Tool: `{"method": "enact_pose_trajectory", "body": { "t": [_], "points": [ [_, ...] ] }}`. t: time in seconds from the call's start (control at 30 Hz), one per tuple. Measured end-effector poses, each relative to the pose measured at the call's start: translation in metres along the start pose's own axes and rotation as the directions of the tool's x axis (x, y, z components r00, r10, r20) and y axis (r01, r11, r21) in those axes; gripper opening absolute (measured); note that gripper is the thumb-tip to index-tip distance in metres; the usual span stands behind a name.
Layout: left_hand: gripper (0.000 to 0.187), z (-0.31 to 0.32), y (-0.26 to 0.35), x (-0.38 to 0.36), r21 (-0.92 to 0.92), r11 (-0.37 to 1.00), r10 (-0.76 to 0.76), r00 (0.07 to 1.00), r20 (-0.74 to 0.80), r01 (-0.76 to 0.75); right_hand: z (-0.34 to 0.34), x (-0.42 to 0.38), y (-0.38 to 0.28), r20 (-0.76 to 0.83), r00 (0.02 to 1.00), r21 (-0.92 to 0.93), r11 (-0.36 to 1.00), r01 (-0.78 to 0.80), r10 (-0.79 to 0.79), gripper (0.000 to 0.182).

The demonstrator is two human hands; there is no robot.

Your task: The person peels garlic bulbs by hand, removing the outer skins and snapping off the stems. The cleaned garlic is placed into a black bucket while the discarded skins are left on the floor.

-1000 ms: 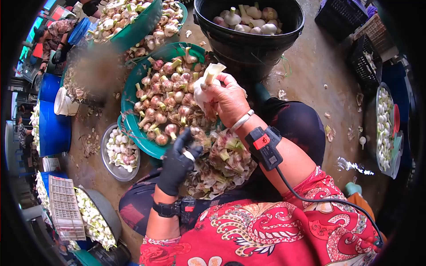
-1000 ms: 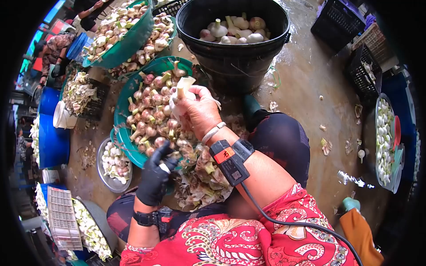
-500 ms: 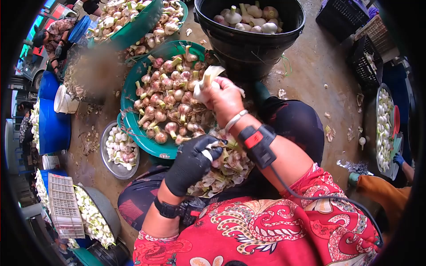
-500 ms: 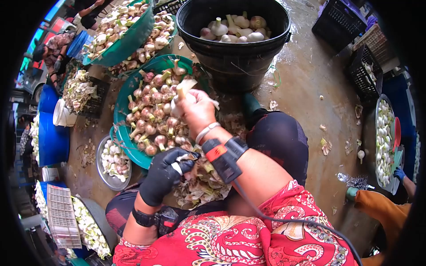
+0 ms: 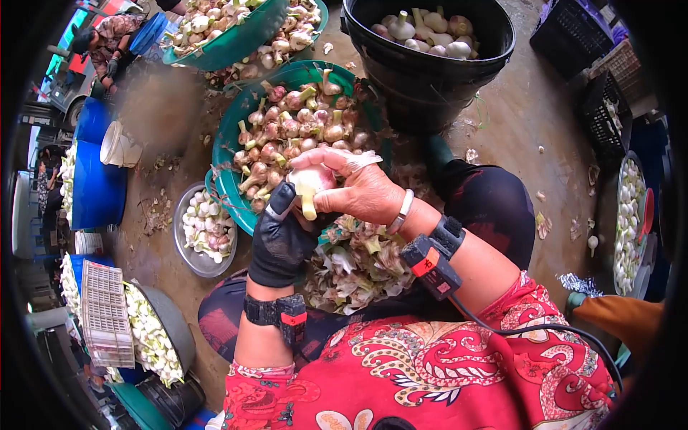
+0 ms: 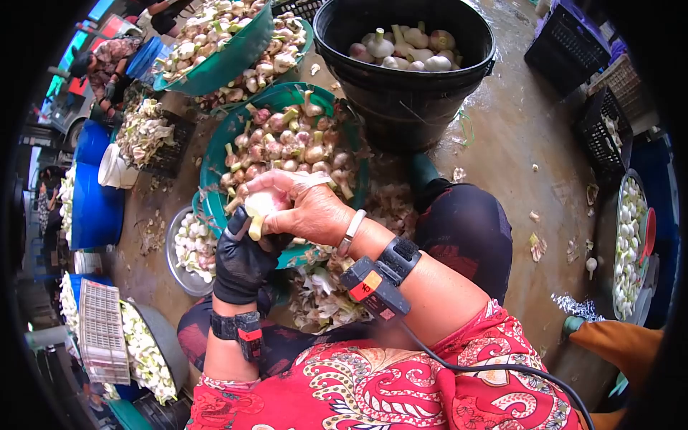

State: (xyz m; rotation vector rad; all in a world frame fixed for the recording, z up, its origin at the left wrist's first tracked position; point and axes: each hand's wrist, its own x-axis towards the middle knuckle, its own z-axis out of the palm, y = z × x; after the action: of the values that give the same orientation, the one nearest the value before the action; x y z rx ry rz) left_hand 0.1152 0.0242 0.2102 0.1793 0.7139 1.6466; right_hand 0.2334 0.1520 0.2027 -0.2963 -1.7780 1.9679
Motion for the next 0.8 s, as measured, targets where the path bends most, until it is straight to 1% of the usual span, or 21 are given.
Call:
{"method": "enact_pose_trajectory", "body": {
  "t": [0.03, 0.07, 0.1, 0.13, 0.2, 0.23, 0.27, 0.3, 0.33, 0.37, 0.4, 0.43, 0.47, 0.53, 0.57, 0.6, 0.67, 0.7, 0.73, 0.8],
  "points": [
    [0.044, -0.001, 0.001, 0.001, -0.003, 1.000, -0.003, 1.000, -0.001, 0.003, 0.000, 0.000, 0.000, -0.022, 0.997, 0.052, 0.995, 0.082, -0.081, 0.047],
    [0.042, -0.003, 0.003, 0.002, 0.083, 0.995, 0.049, 0.998, -0.024, -0.047, 0.000, 0.000, -0.002, -0.049, 0.986, 0.101, 0.981, 0.165, -0.161, 0.048],
    [0.040, -0.004, 0.006, 0.002, 0.170, 0.981, 0.106, 0.993, -0.043, -0.097, -0.008, -0.005, -0.032, 0.010, 0.981, 0.371, 0.910, -0.185, 0.195, 0.045],
    [0.040, -0.005, 0.008, 0.002, 0.168, 0.981, 0.106, 0.993, -0.043, -0.098, -0.013, -0.005, -0.027, -0.055, 0.981, 0.185, 0.967, -0.173, 0.186, 0.043],
    [0.039, -0.003, 0.010, 0.003, 0.209, 0.967, 0.167, 0.982, -0.084, -0.147, -0.018, -0.005, -0.019, -0.027, 0.999, -0.008, 0.999, -0.032, 0.032, 0.032],
    [0.039, 0.004, 0.010, 0.001, 0.273, 0.949, 0.189, 0.978, -0.092, -0.158, -0.017, -0.006, -0.018, -0.027, 0.999, -0.011, 0.999, -0.036, 0.035, 0.032],
    [0.039, 0.003, 0.009, 0.001, 0.269, 0.950, 0.188, 0.978, -0.094, -0.156, -0.014, -0.006, -0.017, -0.029, 0.998, -0.111, 0.992, -0.057, 0.055, 0.028],
    [0.040, 0.001, 0.009, 0.002, 0.371, 0.916, 0.187, 0.980, -0.061, -0.152, -0.011, -0.005, -0.016, -0.033, 0.997, -0.209, 0.975, -0.078, 0.072, 0.027],
    [0.040, 0.000, 0.008, 0.003, 0.469, 0.871, 0.182, 0.983, -0.025, -0.150, -0.010, -0.004, -0.015, -0.036, 0.997, -0.210, 0.974, -0.079, 0.073, 0.027],
    [0.040, -0.001, 0.007, 0.003, 0.469, 0.871, 0.179, 0.984, -0.024, -0.147, -0.010, -0.004, -0.014, 0.007, 1.000, -0.245, 0.969, -0.003, 0.005, 0.021],
    [0.042, 0.000, 0.004, 0.002, 0.426, 0.895, 0.157, 0.987, -0.024, -0.132, -0.009, -0.004, -0.014, 0.053, 0.997, -0.277, 0.958, 0.073, -0.060, 0.018],
    [0.043, 0.000, 0.002, 0.002, 0.382, 0.917, 0.136, 0.990, -0.024, -0.116, -0.008, -0.004, -0.015, 0.070, 0.997, -0.202, 0.978, 0.050, -0.037, 0.017],
    [0.043, 0.002, 0.002, 0.002, 0.381, 0.918, 0.133, 0.991, -0.024, -0.114, -0.008, -0.004, -0.014, 0.068, 0.997, -0.203, 0.978, 0.047, -0.034, 0.017],
    [0.047, 0.007, 0.003, 0.000, 0.349, 0.936, 0.028, 0.998, 0.052, -0.044, -0.008, -0.004, -0.012, 0.016, 0.999, -0.220, 0.975, 0.039, -0.036, 0.016],
    [0.050, 0.005, 0.004, 0.000, 0.340, 0.940, 0.025, 1.000, 0.011, -0.027, -0.003, -0.005, -0.012, -0.028, 0.997, 0.056, 0.996, -0.068, 0.070, 0.018],
    [0.050, -0.001, 0.005, 0.001, 0.340, 0.940, 0.025, 1.000, 0.010, -0.027, -0.002, -0.007, -0.013, -0.028, 0.997, 0.057, 0.996, -0.069, 0.071, 0.018],
    [0.050, -0.013, 0.007, 0.004, 0.273, 0.961, -0.039, 0.999, -0.013, 0.041, 0.000, -0.010, -0.018, -0.024, 0.965, 0.234, 0.940, -0.247, 0.260, 0.020],
    [0.052, -0.002, 0.005, -0.002, 0.450, 0.892, 0.034, 0.998, 0.047, -0.051, 0.001, -0.011, -0.020, -0.038, 0.956, 0.295, 0.917, -0.268, 0.291, 0.023],
    [0.052, -0.001, 0.004, -0.005, 0.449, 0.892, 0.033, 0.998, 0.047, -0.050, 0.001, -0.011, -0.020, -0.039, 0.956, 0.295, 0.917, -0.268, 0.292, 0.023],
    [0.053, -0.002, 0.003, -0.010, 0.492, 0.870, 0.043, 0.999, 0.000, -0.037, 0.002, -0.012, -0.019, -0.035, 0.940, 0.337, 0.890, -0.308, 0.339, 0.023]
  ]
}}
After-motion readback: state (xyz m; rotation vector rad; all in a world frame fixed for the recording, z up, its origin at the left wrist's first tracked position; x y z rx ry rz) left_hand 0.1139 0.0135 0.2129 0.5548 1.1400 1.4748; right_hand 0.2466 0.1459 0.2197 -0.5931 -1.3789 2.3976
